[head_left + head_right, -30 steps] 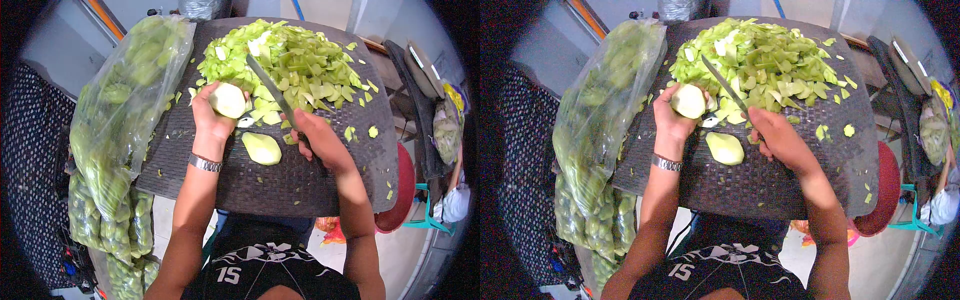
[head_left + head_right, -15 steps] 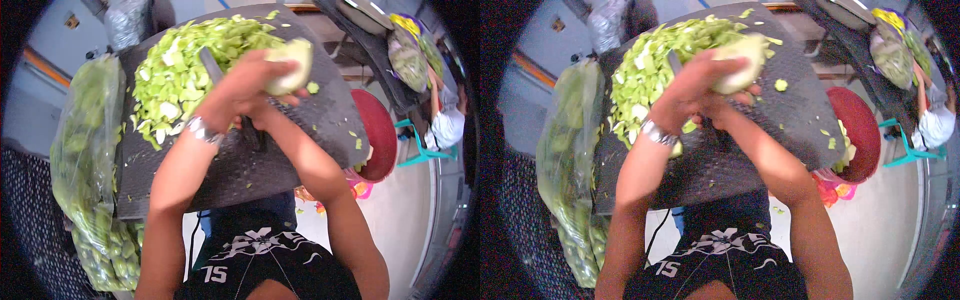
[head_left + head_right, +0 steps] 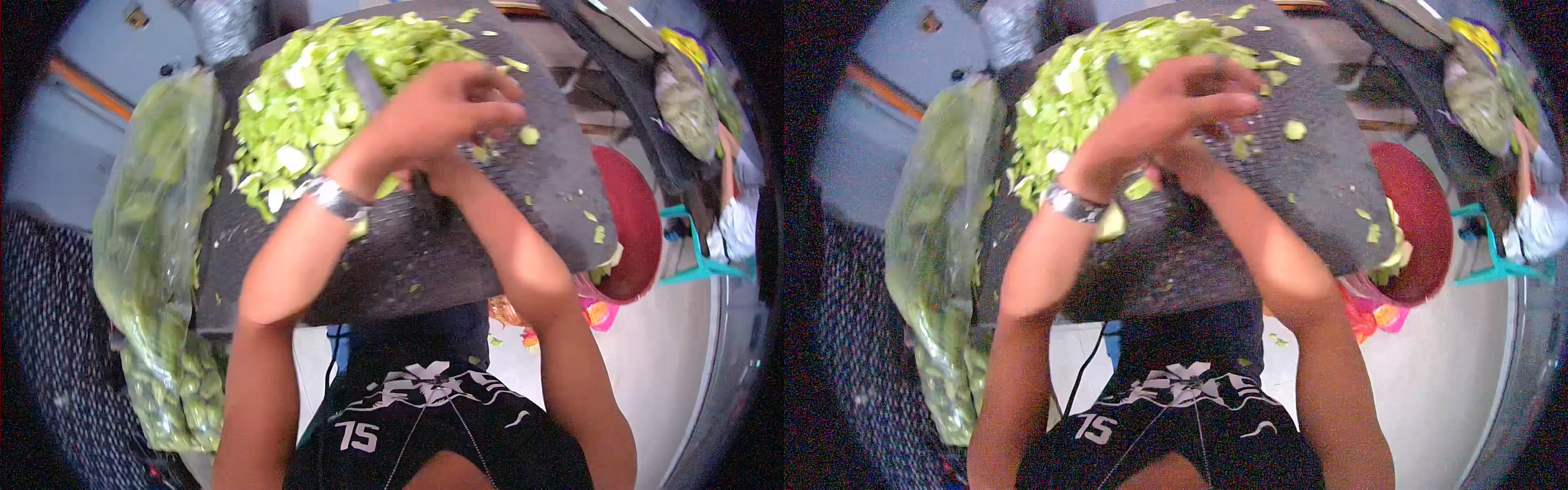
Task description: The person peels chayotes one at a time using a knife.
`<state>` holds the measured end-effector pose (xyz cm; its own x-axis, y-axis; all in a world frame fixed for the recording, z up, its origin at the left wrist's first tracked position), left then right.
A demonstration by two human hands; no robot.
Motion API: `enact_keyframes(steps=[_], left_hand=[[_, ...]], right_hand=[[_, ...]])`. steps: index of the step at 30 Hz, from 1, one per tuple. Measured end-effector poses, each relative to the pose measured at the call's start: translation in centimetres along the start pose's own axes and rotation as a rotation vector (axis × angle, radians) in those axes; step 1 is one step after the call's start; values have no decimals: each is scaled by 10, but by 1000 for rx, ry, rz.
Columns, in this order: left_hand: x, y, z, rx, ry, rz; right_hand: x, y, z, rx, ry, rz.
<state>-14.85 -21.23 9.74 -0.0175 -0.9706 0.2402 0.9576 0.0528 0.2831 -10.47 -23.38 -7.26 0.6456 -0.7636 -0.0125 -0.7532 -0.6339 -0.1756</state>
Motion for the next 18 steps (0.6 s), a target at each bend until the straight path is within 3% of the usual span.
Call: enact_keyframes(steps=[1, 2, 3, 4, 5, 7, 10, 18], left_hand=[[-22, 35, -4, 184, 155, 71], [-37, 62, -20, 189, -53, 73], [-57, 80, -11, 550, -45, 52], [-78, 92, -14, 661, -196, 16], [-97, 104, -28, 751, -91, -19], [-130, 108, -48, 932, -86, -145], [-155, 107, -86, 900, -40, -203], [-132, 94, -105, 865, 15, -387]], right_hand=[[-7, 0, -17, -83, -47, 35], [-14, 0, -35, -165, -96, 67], [-13, 1, -35, -134, -157, 95], [-12, 1, -34, -102, -216, 126], [-17, 2, -34, -46, -254, 146], [-18, 0, -35, -23, -242, 127], [-17, 2, -32, -49, -275, 142], [-19, 1, -28, -53, -295, 141]])
Point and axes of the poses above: each hand's wrist, its own x-axis towards the middle knuckle, its own y-axis out of the back of the hand, z = x × y, the point moved 9 cm from there along x, towards the middle knuckle, and after that the axes turned 14 degrees about z, right-handed, at the moved point
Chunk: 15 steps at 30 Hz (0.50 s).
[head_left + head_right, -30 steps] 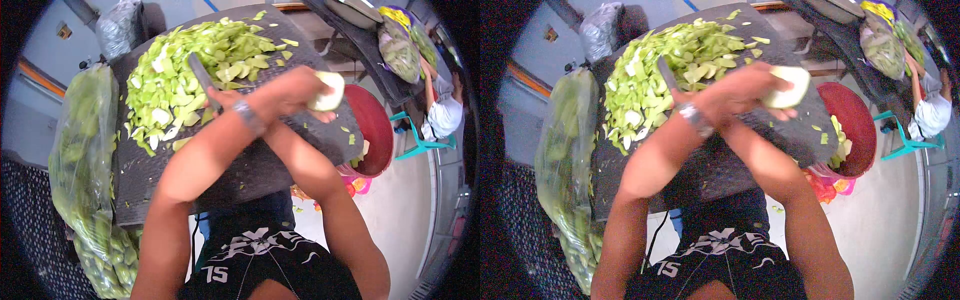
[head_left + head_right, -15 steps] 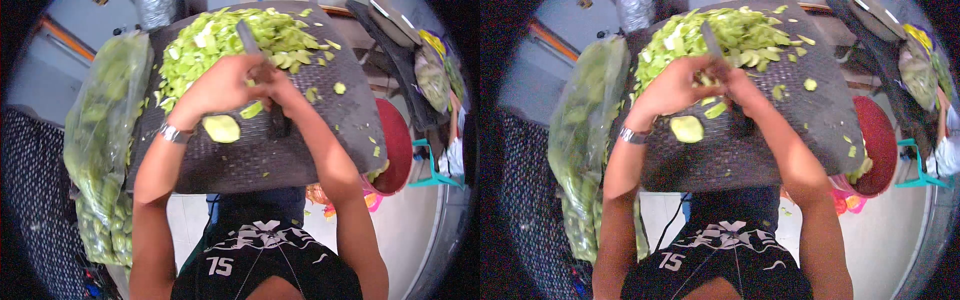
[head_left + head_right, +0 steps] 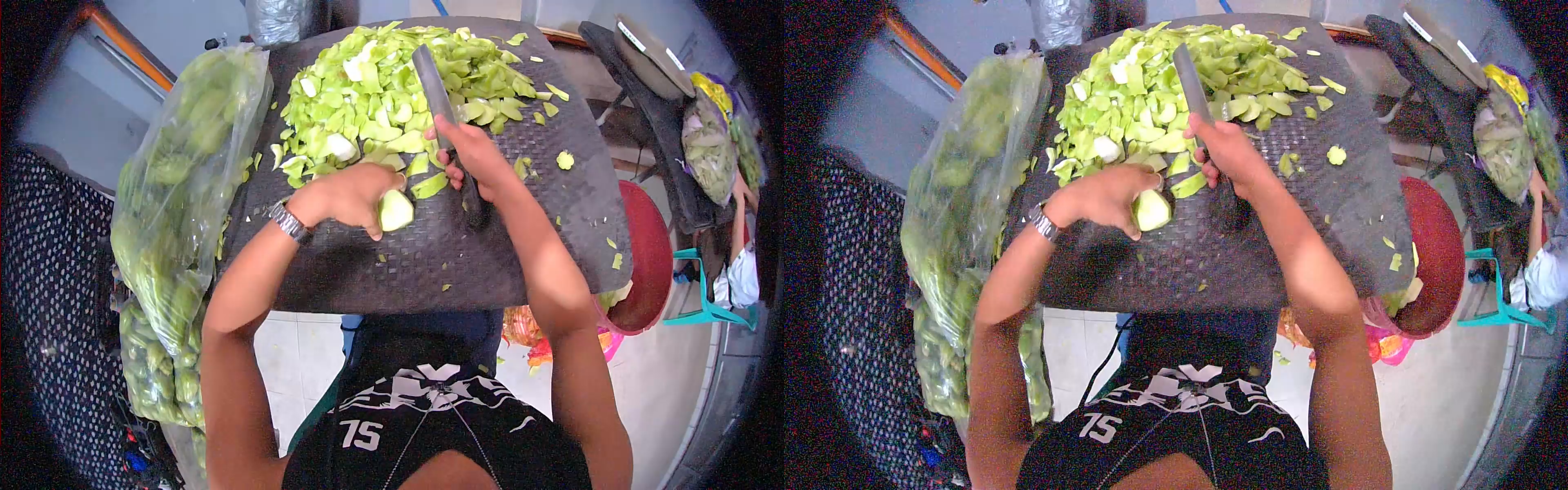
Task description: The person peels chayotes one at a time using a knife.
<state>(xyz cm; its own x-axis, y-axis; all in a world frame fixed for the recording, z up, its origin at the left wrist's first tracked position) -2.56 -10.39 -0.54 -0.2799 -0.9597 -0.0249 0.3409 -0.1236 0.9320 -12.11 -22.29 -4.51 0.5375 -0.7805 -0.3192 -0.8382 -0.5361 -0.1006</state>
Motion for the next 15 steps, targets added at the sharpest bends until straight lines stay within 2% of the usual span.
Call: enact_keyframes(steps=[2, 6, 13, 15], left_hand=[[0, 5, 13, 11, -85, 39], [-6, 10, 14, -176, 17, 305], [-22, 33, 40, 319, -98, 866], [-23, 39, 34, 238, -74, 949]], right_hand=[[2, 0, 1, 6, -2, -16], [-9, -15, 0, -128, 39, -155], [-19, -21, -4, -216, 56, -185], [-20, -21, -6, -160, 80, -188]])
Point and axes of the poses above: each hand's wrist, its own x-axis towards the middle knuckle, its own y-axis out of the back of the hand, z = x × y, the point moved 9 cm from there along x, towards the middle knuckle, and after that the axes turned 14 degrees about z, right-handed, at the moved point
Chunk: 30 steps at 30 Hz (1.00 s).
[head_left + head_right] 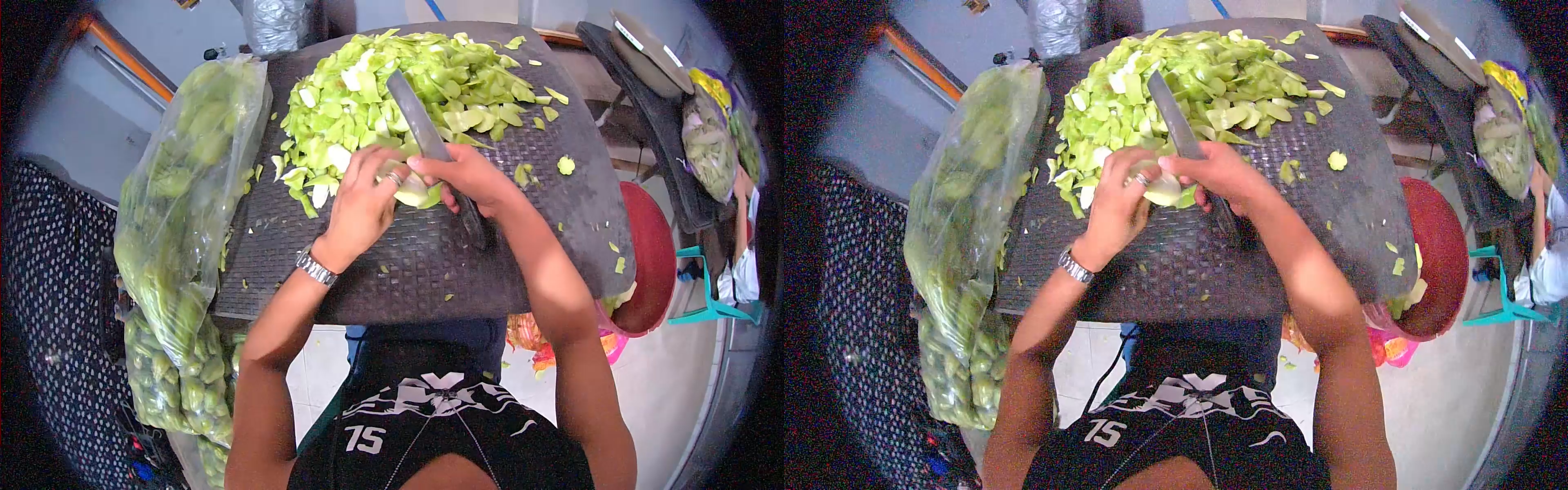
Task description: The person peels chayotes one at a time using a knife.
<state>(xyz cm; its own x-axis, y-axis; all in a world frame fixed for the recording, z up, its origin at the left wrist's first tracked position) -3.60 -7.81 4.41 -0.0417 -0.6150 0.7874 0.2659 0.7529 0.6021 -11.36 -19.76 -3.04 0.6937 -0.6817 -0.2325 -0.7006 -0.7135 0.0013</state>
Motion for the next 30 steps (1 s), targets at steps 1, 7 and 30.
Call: enact_keyframes(steps=[1, 7, 30], left_hand=[[2, 1, -2, -28, 30, 38], [14, 7, -13, -422, 512, 296], [-54, -15, -162, -1536, 1538, 840]], right_hand=[[0, 0, -1, 28, 15, 2], [-5, -13, -5, 268, -16, -48], [-40, -41, -22, -240, 59, -116]])
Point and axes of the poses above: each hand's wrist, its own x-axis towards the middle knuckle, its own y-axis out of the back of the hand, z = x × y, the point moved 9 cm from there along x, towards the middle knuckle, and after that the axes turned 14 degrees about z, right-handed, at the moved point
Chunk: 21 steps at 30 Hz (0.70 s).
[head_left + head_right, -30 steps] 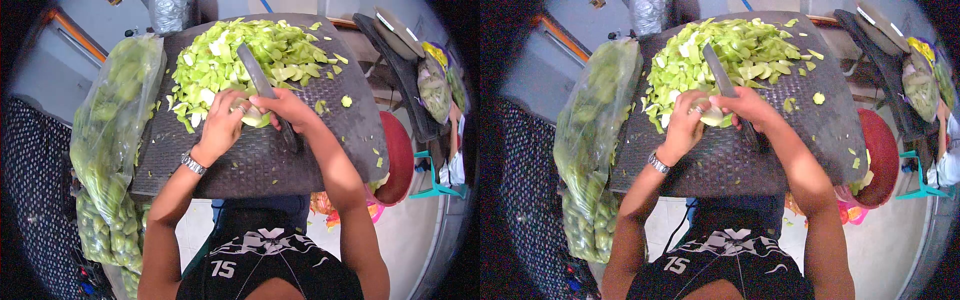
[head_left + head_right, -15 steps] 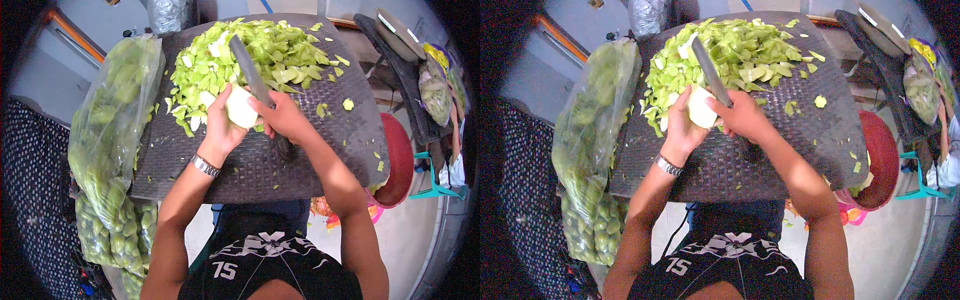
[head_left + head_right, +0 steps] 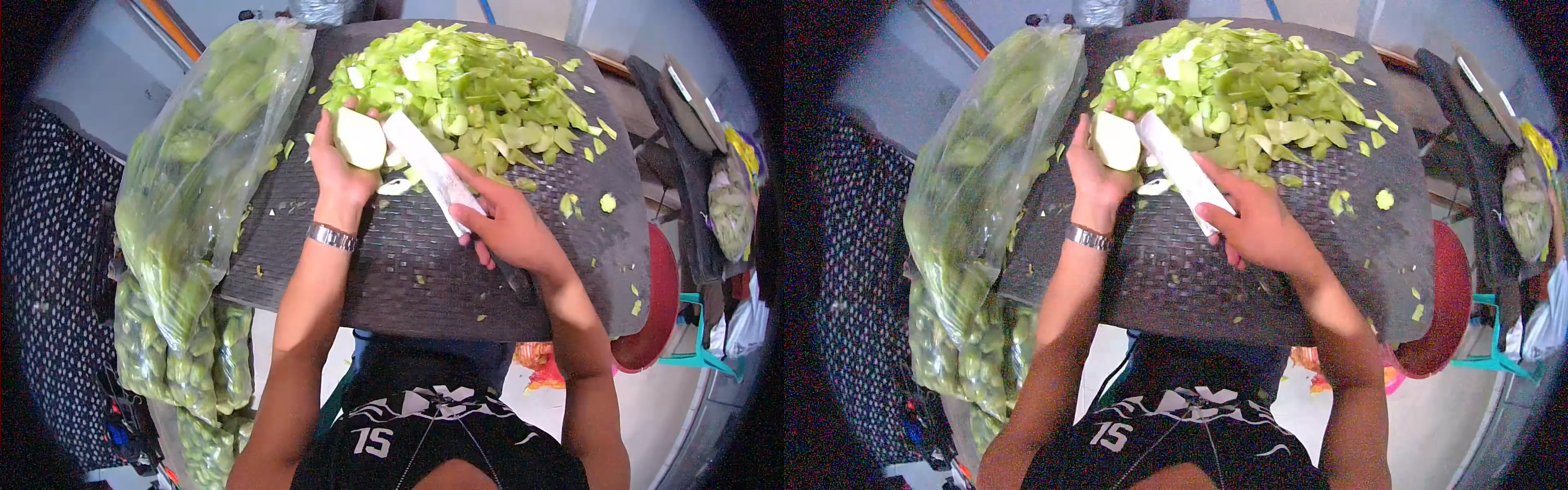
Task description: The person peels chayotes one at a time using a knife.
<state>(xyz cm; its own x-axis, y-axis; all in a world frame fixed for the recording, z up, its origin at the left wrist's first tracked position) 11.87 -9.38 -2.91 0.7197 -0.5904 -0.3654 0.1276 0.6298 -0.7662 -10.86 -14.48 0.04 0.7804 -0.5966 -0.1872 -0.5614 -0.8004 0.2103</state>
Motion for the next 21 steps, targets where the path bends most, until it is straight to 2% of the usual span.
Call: enact_keyframes(steps=[6, 15, 21], left_hand=[[-3, -6, 10, -11, 13, -137], [-3, -1, 13, 8, -33, -34], [-8, -6, -2, 84, 88, -118]], right_hand=[[1, -13, 8, -13, -26, -57], [-3, -16, 9, -88, -37, -33], [1, -19, 16, -62, -30, -8]])
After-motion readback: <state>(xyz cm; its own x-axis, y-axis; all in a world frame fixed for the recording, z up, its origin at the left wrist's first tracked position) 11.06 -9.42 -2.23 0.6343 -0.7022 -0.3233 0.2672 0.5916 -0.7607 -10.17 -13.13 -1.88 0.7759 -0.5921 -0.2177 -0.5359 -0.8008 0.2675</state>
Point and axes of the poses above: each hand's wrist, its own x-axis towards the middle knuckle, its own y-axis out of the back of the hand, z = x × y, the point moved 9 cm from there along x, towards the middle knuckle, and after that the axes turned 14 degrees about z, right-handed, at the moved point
